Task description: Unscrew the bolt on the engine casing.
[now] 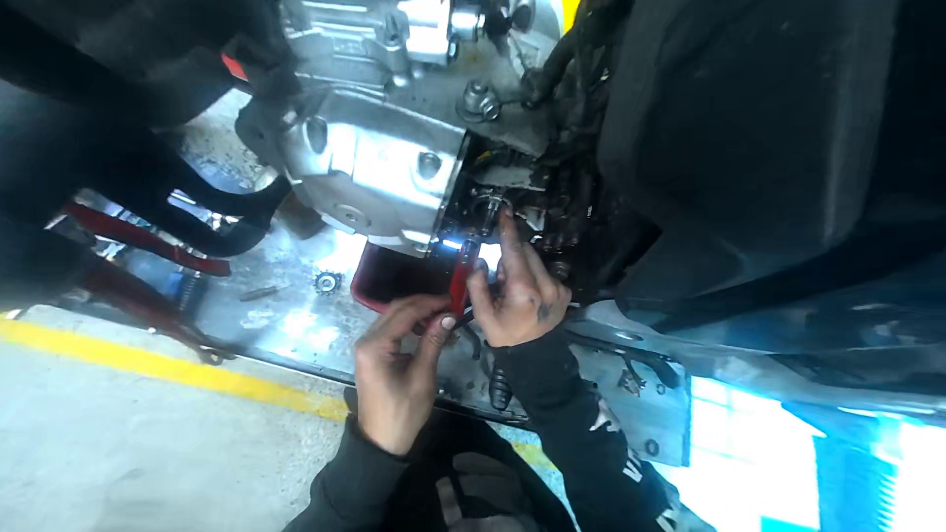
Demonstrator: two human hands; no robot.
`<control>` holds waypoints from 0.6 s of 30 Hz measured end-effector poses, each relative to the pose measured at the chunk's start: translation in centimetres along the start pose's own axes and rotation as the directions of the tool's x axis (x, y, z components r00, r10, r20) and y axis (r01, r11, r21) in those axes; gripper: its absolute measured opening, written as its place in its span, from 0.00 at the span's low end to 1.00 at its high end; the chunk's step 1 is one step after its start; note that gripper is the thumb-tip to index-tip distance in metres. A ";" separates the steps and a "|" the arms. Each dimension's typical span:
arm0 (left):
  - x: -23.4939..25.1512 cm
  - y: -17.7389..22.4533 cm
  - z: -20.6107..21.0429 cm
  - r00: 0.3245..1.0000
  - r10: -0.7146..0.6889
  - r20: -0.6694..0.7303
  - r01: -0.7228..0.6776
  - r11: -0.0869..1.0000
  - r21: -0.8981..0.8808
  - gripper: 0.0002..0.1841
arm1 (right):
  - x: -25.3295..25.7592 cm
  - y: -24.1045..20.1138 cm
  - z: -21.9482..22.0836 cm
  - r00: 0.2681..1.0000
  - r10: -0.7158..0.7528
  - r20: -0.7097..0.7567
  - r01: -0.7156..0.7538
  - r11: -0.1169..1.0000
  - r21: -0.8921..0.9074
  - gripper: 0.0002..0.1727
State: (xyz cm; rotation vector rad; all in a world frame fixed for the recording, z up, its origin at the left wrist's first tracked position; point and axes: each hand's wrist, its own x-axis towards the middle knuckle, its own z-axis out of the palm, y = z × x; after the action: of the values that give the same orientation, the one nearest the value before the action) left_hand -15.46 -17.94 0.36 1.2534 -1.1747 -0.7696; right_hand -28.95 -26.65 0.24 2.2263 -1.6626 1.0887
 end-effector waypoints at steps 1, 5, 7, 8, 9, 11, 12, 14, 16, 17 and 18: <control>0.7 0.9 1.2 1.000 0.007 -0.010 -0.007 0.998 -0.055 0.10 | 0.1 0.2 -0.2 1.000 -0.001 -0.003 0.001 1.000 -0.008 0.29; 2.8 3.2 5.4 0.986 0.004 -0.164 -0.020 0.995 -0.098 0.13 | 0.1 -0.1 -1.6 0.993 0.001 0.116 -0.006 0.999 0.040 0.29; 4.7 3.1 7.8 0.943 0.008 -0.332 -0.031 0.997 -0.065 0.12 | 0.6 0.1 -2.3 0.984 0.027 0.176 -0.037 0.998 0.054 0.26; 5.4 3.1 8.7 0.924 0.010 -0.383 -0.026 0.999 -0.036 0.12 | 0.8 0.3 -2.6 0.978 0.027 0.206 -0.040 0.997 0.059 0.26; 6.0 3.1 9.3 0.909 0.016 -0.417 -0.013 1.000 0.010 0.11 | 1.0 0.7 -3.1 0.969 0.006 0.247 -0.026 0.996 0.080 0.27; 6.6 2.9 9.9 0.896 0.045 -0.442 0.015 0.991 0.131 0.10 | 1.3 1.3 -4.0 0.935 -0.043 0.351 -0.007 0.990 0.142 0.33; 6.9 2.8 10.0 0.898 0.056 -0.437 0.023 0.984 0.175 0.10 | 1.5 1.5 -4.3 0.925 -0.059 0.375 -0.005 0.986 0.168 0.36; 7.4 2.7 10.0 0.907 0.052 -0.417 0.035 0.979 0.199 0.10 | 2.1 1.9 -4.8 0.892 -0.056 0.448 -0.045 0.976 0.212 0.42; 7.8 2.7 10.3 0.901 0.047 -0.431 0.044 0.979 0.197 0.10 | 2.7 2.3 -5.0 0.856 -0.066 0.513 -0.093 0.956 0.279 0.45; 8.0 2.7 10.4 0.897 0.054 -0.438 0.038 0.979 0.200 0.09 | 2.8 2.5 -5.1 0.846 -0.071 0.528 -0.111 0.946 0.305 0.45; 8.1 2.7 10.5 0.897 0.071 -0.437 0.027 0.976 0.215 0.08 | 2.9 2.5 -5.1 0.842 -0.071 0.536 -0.127 0.938 0.324 0.44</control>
State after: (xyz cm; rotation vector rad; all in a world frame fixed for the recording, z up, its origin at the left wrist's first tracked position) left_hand -23.67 -28.08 3.99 1.4978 -0.9079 -0.3126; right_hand -33.11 -27.17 5.04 2.9702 -1.8098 0.8549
